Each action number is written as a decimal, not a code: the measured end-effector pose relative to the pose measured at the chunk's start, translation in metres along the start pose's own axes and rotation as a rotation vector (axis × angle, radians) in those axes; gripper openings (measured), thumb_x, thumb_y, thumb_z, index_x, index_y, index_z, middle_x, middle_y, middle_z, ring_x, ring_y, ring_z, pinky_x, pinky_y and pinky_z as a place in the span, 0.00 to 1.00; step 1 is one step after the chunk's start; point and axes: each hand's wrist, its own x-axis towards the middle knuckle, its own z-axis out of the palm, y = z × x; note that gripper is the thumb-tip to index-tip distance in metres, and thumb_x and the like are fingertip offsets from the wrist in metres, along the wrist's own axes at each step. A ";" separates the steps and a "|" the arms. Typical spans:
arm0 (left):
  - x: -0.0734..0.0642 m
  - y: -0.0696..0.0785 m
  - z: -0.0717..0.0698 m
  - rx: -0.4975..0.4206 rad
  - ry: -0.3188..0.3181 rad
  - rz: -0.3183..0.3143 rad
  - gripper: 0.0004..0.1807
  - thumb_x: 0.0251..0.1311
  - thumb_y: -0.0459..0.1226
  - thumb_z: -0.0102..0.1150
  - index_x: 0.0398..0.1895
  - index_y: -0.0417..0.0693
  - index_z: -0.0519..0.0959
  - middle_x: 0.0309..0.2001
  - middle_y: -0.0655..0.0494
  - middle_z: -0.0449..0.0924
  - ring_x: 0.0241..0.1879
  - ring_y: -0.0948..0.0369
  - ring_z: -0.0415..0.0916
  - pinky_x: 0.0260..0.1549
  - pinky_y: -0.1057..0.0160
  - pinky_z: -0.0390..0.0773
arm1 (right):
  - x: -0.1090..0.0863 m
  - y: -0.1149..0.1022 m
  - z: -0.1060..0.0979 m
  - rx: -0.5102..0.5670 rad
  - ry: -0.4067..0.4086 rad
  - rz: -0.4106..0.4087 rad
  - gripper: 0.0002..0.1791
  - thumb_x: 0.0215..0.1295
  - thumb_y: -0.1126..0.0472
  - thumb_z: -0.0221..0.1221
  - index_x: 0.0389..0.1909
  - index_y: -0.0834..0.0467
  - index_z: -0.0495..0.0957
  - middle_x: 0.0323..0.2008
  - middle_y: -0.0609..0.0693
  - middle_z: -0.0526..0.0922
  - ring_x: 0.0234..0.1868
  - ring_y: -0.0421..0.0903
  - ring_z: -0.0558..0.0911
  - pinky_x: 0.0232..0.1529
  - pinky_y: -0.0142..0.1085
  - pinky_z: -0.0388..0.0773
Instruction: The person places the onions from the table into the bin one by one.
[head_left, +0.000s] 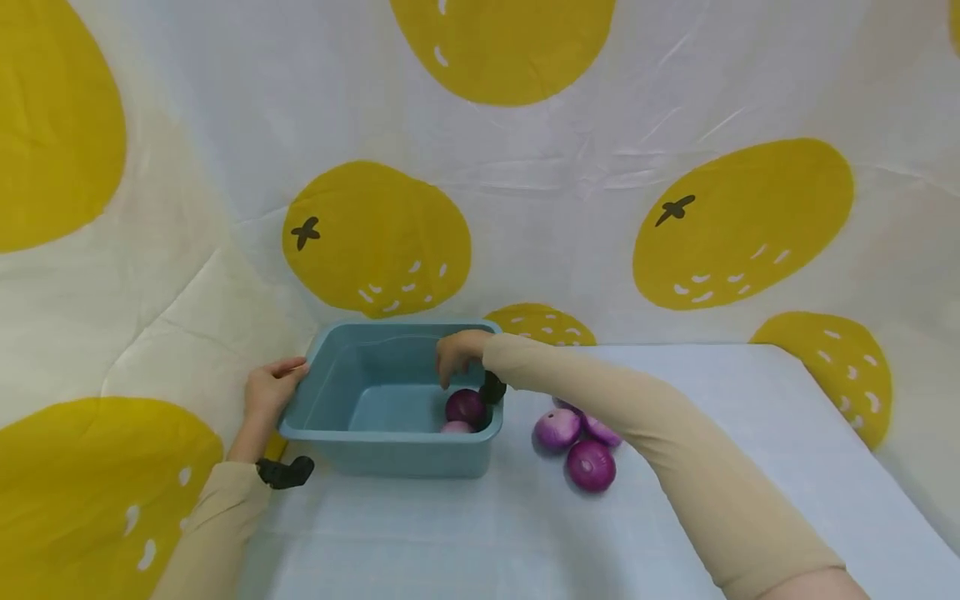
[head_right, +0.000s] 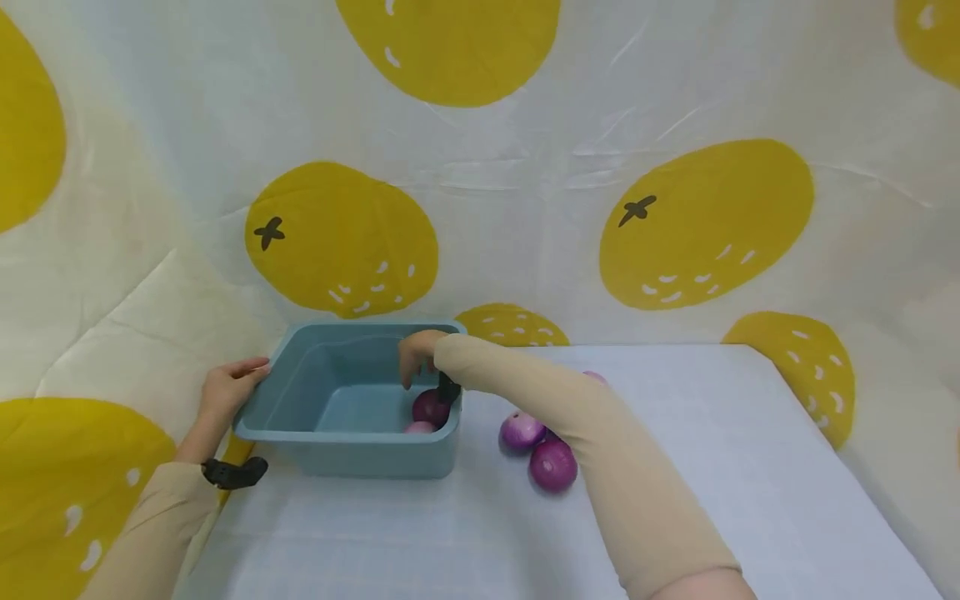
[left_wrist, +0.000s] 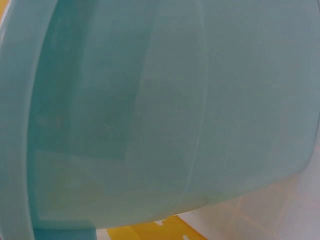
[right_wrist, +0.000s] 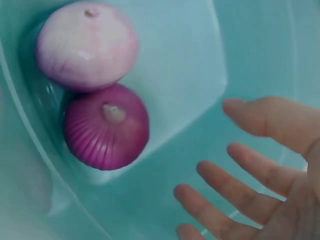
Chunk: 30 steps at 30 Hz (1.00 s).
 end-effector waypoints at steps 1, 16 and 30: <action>-0.001 -0.001 0.000 -0.002 0.003 0.001 0.22 0.65 0.42 0.57 0.55 0.35 0.78 0.51 0.35 0.81 0.48 0.47 0.76 0.35 0.68 0.70 | -0.003 -0.001 0.000 0.003 0.018 -0.017 0.22 0.59 0.54 0.63 0.55 0.53 0.78 0.55 0.50 0.78 0.52 0.51 0.79 0.56 0.43 0.76; 0.001 -0.004 0.001 -0.005 0.015 0.011 0.22 0.66 0.43 0.55 0.56 0.36 0.78 0.52 0.35 0.80 0.49 0.46 0.76 0.35 0.68 0.69 | -0.057 0.026 -0.013 0.267 0.242 -0.296 0.28 0.57 0.64 0.66 0.59 0.60 0.73 0.55 0.61 0.78 0.55 0.54 0.78 0.51 0.38 0.79; 0.001 -0.003 0.002 -0.011 0.035 0.010 0.22 0.65 0.43 0.57 0.55 0.36 0.79 0.51 0.36 0.81 0.48 0.47 0.77 0.32 0.72 0.69 | -0.099 0.058 0.001 0.406 0.539 -0.415 0.27 0.56 0.69 0.65 0.58 0.63 0.72 0.51 0.62 0.79 0.47 0.59 0.81 0.50 0.42 0.81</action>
